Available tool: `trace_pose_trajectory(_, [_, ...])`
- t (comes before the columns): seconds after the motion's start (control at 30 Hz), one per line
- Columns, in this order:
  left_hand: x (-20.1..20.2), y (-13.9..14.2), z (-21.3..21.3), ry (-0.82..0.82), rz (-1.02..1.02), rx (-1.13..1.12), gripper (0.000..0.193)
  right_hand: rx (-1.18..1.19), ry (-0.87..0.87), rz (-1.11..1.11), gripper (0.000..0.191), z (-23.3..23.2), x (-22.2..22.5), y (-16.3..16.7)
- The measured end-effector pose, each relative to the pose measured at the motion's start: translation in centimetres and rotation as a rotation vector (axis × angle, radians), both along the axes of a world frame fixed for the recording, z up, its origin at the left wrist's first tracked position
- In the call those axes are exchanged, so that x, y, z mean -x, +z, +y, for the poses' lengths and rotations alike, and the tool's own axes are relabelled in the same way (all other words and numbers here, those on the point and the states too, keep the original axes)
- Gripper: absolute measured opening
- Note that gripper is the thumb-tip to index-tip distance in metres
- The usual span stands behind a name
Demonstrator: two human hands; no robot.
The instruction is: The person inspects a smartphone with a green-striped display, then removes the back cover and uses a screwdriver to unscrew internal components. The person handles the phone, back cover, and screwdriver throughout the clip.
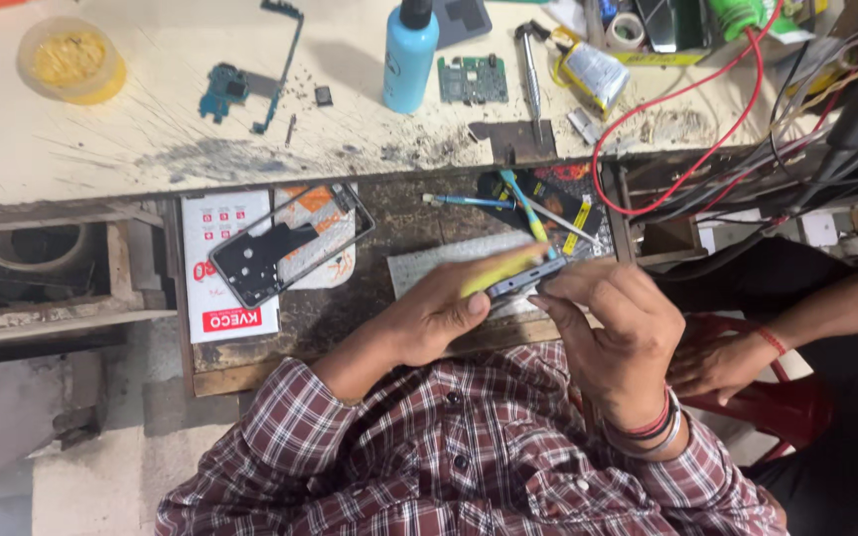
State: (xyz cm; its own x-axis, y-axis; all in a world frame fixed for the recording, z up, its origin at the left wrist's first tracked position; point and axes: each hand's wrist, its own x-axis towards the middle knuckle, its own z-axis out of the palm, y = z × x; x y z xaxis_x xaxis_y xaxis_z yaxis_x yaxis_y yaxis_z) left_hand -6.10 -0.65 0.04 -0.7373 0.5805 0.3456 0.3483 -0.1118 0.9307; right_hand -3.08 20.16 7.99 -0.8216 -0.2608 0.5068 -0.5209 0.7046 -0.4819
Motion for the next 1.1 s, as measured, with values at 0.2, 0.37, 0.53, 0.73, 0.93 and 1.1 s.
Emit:
trace_pose_trajectory(0.2, [0.4, -0.5, 1.5, -0.066, -0.146, -0.014, 0.110, 0.030, 0.085, -0.066, 0.027, -0.3, 0.8, 0.9])
trace_pose_trajectory(0.37, [0.2, -1.2, 1.6, -0.004, -0.052, 0.019, 0.109, 0.018, 0.083, -0.082, 0.031, -0.2, 0.5, 0.6])
trace_pose_trajectory(0.53, [0.1, -0.5, 1.7, 0.039, -0.037, 0.054, 0.111, 0.066, 0.061, -0.089, 0.029, -0.7, 0.5, 0.3])
trace_pose_trajectory(0.73, [-0.1, -1.1, 1.7, 0.055, -0.055, 0.011, 0.111, 0.092, 0.119, -0.158, 0.028, -0.3, 0.4, 0.4])
trace_pose_trajectory(0.93, [0.0, -3.0, 1.2, -0.012, -0.423, -0.279, 0.101, 0.114, 0.336, -0.255, 0.020, 0.7, 0.5, 0.6])
trace_pose_trajectory(1.1, [-0.1, -4.0, 1.2, -0.044, -0.460, -0.390, 0.098, 0.166, 0.396, -0.333, 0.017, 0.9, 0.3, 0.9])
